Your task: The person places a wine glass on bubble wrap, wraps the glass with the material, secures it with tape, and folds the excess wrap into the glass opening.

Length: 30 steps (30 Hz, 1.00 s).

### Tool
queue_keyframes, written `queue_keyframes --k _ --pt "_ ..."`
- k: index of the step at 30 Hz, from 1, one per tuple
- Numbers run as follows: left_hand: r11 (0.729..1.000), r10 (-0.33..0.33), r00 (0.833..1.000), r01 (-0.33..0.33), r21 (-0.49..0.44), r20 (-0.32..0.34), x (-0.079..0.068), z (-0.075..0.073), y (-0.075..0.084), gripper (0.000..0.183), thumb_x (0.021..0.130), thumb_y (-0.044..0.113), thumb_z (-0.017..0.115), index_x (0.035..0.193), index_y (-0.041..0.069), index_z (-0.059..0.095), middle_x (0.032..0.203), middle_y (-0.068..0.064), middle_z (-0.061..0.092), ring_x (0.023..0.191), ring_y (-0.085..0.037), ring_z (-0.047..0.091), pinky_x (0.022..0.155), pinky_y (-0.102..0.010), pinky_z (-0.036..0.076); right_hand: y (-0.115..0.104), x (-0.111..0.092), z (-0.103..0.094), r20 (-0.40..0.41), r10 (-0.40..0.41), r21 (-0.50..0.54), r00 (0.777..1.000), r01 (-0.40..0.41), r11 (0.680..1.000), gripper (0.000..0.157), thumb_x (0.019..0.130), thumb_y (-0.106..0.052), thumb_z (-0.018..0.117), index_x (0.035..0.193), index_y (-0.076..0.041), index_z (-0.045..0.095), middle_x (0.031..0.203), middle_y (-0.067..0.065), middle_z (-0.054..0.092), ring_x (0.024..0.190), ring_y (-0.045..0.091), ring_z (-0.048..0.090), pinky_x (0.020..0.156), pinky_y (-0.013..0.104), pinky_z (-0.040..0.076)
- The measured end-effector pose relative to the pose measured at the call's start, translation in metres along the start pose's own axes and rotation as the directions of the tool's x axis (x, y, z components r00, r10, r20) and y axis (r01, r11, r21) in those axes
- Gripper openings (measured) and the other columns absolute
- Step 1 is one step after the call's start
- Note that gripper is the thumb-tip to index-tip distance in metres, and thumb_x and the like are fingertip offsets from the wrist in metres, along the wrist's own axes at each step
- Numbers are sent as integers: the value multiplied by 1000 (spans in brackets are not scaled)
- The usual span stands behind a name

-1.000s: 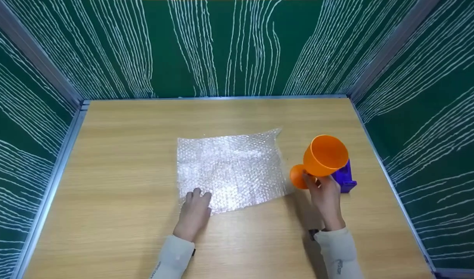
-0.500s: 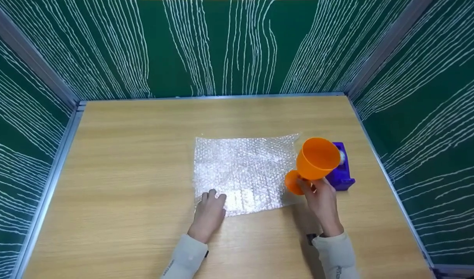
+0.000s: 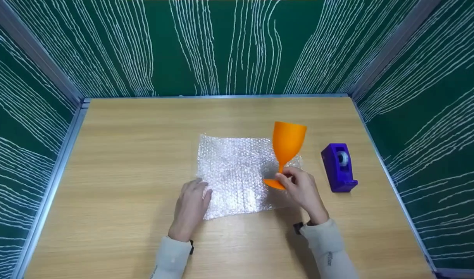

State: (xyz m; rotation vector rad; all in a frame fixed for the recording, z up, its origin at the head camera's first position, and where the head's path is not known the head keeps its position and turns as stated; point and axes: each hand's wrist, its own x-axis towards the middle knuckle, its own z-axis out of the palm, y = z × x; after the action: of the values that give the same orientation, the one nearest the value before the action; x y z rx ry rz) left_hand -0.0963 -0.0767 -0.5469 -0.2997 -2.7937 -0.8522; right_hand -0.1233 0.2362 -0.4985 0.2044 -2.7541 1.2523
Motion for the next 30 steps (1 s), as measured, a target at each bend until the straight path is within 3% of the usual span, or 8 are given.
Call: queue_keyframes --k 3,6,9,14,18,21,30 --pt "994 -88 996 87 -60 -3 3 -3 -9 29 97 17 67 119 -3 68 125 -22 62 115 -39 59 96 -47 52 -6 8 14 98 1 84 995 -9 996 8 94 -16 72 91 -9 74 79 -1 66 67 20 54 58 24 45" --pt "975 -178 982 185 -127 64 6 -3 -17 37 99 19 63 126 -7 63 126 -24 62 116 -41 59 99 -48 49 -12 14 31 212 -2 152 977 -31 988 10 94 -16 72 91 -7 74 78 -1 67 67 18 55 60 25 47" --pt "958 -228 966 245 -151 123 7 -1 -23 42 100 19 61 129 -11 58 123 -27 62 116 -42 59 99 -50 49 -19 17 52 326 1 200 945 -70 977 12 94 -15 71 89 -4 73 79 5 68 66 15 53 59 25 46" --pt "948 -262 955 282 -149 140 11 6 -29 38 98 16 64 124 -12 61 103 -20 67 95 -34 65 83 -45 56 -33 21 94 465 -25 244 885 -101 965 16 95 -17 69 86 -5 74 80 9 69 65 12 52 60 24 44" --pt "942 -254 959 275 -190 129 11 9 -31 28 96 11 67 115 -9 66 94 -14 67 88 -29 67 78 -41 58 -39 21 123 512 -56 260 857 -92 961 16 95 -18 69 84 -8 74 79 1 70 66 10 54 64 25 46" --pt "937 -251 958 277 -215 137 11 9 -32 25 95 7 67 114 -7 66 96 -14 68 89 -29 68 78 -39 59 -39 20 139 523 -53 258 850 -98 961 16 95 -18 68 82 -9 74 76 -3 69 64 8 52 61 24 43" --pt "909 -249 952 293 -297 178 11 14 -35 27 98 7 62 122 -3 66 100 -11 70 83 -21 67 73 -34 58 -31 17 157 537 -19 242 844 -133 961 18 95 -18 69 80 -9 72 77 -4 70 67 8 52 63 24 43"
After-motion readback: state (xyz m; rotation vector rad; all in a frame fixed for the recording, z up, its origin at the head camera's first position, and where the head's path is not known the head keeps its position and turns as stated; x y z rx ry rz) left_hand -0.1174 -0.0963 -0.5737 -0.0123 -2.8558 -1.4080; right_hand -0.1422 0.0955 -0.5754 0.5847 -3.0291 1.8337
